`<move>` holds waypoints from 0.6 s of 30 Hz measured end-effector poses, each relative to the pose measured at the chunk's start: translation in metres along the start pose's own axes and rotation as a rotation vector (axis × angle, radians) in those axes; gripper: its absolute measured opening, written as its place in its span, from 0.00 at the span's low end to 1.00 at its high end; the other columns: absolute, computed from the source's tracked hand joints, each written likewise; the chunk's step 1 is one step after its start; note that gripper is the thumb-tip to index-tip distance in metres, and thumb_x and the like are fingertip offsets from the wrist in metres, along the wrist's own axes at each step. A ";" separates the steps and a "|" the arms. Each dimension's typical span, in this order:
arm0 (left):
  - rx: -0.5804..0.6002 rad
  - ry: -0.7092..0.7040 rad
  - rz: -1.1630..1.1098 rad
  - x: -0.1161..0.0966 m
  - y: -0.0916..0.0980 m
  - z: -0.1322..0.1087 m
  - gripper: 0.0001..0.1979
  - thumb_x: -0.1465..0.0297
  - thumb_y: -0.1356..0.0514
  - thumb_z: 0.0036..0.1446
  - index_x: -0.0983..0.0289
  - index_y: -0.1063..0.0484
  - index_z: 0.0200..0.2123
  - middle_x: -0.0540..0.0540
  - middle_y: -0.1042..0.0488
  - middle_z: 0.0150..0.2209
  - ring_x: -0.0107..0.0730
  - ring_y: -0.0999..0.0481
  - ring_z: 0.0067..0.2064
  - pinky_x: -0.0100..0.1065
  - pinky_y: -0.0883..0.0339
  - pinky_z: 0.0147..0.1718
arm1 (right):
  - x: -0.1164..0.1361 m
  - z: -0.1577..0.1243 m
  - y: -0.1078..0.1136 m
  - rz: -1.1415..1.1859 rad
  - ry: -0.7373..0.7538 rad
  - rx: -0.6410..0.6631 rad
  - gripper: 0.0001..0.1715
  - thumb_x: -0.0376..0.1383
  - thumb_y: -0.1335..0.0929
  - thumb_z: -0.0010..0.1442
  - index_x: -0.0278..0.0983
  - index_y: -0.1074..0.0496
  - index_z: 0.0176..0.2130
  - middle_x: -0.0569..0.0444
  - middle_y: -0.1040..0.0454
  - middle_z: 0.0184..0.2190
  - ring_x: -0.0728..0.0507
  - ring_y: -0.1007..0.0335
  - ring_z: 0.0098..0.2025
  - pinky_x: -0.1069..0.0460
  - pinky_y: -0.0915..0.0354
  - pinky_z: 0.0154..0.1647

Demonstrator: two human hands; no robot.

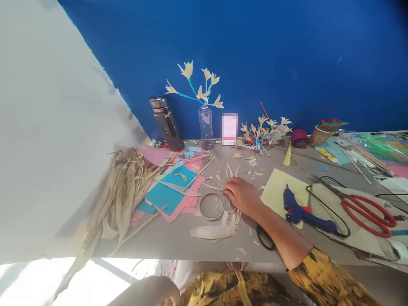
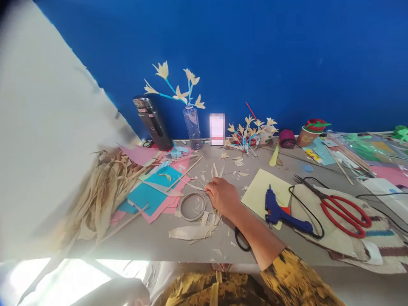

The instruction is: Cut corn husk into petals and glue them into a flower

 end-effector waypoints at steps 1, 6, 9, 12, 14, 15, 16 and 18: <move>-0.012 0.011 0.004 0.001 0.001 -0.003 0.14 0.61 0.37 0.59 0.54 0.25 0.48 0.55 0.24 0.49 0.44 0.23 0.47 0.43 0.25 0.40 | -0.001 0.001 0.000 0.009 -0.015 -0.026 0.12 0.32 0.36 0.66 0.41 0.22 0.39 0.50 0.23 0.40 0.42 0.28 0.45 0.52 0.38 0.37; -0.077 0.116 0.018 0.001 0.008 -0.005 0.08 0.59 0.40 0.55 0.51 0.25 0.26 0.49 0.26 0.23 0.41 0.25 0.27 0.36 0.33 0.25 | -0.011 0.000 -0.002 0.114 -0.091 -0.196 0.17 0.32 0.40 0.67 0.41 0.24 0.47 0.49 0.20 0.39 0.41 0.25 0.39 0.51 0.39 0.35; -0.186 0.208 0.043 -0.006 0.016 0.005 0.18 0.57 0.47 0.60 0.58 0.34 0.21 0.48 0.35 0.15 0.34 0.34 0.21 0.32 0.41 0.23 | -0.019 -0.001 0.000 0.202 -0.189 -0.282 0.17 0.40 0.40 0.68 0.41 0.24 0.45 0.51 0.21 0.30 0.42 0.27 0.30 0.51 0.41 0.32; -0.205 0.136 0.080 -0.020 0.024 0.022 0.21 0.56 0.48 0.61 0.60 0.37 0.19 0.50 0.32 0.19 0.33 0.35 0.24 0.31 0.41 0.26 | -0.024 -0.001 0.003 0.339 -0.219 -0.366 0.21 0.46 0.42 0.69 0.40 0.25 0.41 0.52 0.23 0.26 0.43 0.28 0.28 0.51 0.40 0.33; -0.175 0.082 0.097 -0.029 0.028 0.034 0.18 0.58 0.48 0.61 0.60 0.32 0.23 0.51 0.27 0.25 0.35 0.31 0.28 0.31 0.38 0.30 | -0.024 0.000 0.006 0.430 -0.217 -0.417 0.21 0.45 0.43 0.69 0.39 0.26 0.42 0.52 0.23 0.27 0.43 0.28 0.29 0.51 0.39 0.35; -0.179 0.064 0.097 -0.031 0.030 0.039 0.16 0.59 0.48 0.60 0.59 0.30 0.25 0.52 0.26 0.26 0.36 0.30 0.30 0.32 0.36 0.31 | -0.023 0.000 0.008 0.465 -0.227 -0.435 0.20 0.44 0.43 0.69 0.39 0.26 0.43 0.53 0.23 0.27 0.44 0.29 0.28 0.51 0.38 0.35; -0.198 0.050 0.088 -0.033 0.031 0.043 0.15 0.60 0.48 0.60 0.59 0.29 0.26 0.52 0.26 0.27 0.37 0.29 0.31 0.33 0.36 0.32 | -0.023 0.000 0.009 0.495 -0.242 -0.446 0.19 0.43 0.43 0.68 0.39 0.27 0.43 0.53 0.23 0.27 0.44 0.30 0.28 0.51 0.38 0.34; -0.250 0.017 0.043 -0.034 0.034 0.048 0.16 0.60 0.49 0.59 0.59 0.31 0.24 0.53 0.27 0.24 0.38 0.29 0.29 0.34 0.36 0.32 | -0.020 -0.002 0.014 0.564 -0.268 -0.462 0.17 0.43 0.41 0.67 0.38 0.27 0.41 0.54 0.24 0.26 0.44 0.32 0.26 0.51 0.38 0.32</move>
Point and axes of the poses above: each hand's wrist, its own z-axis towards the middle knuckle, its own y-axis out of the back of the hand, x = y × z, the point moved 2 cm from there along z, towards the middle knuckle
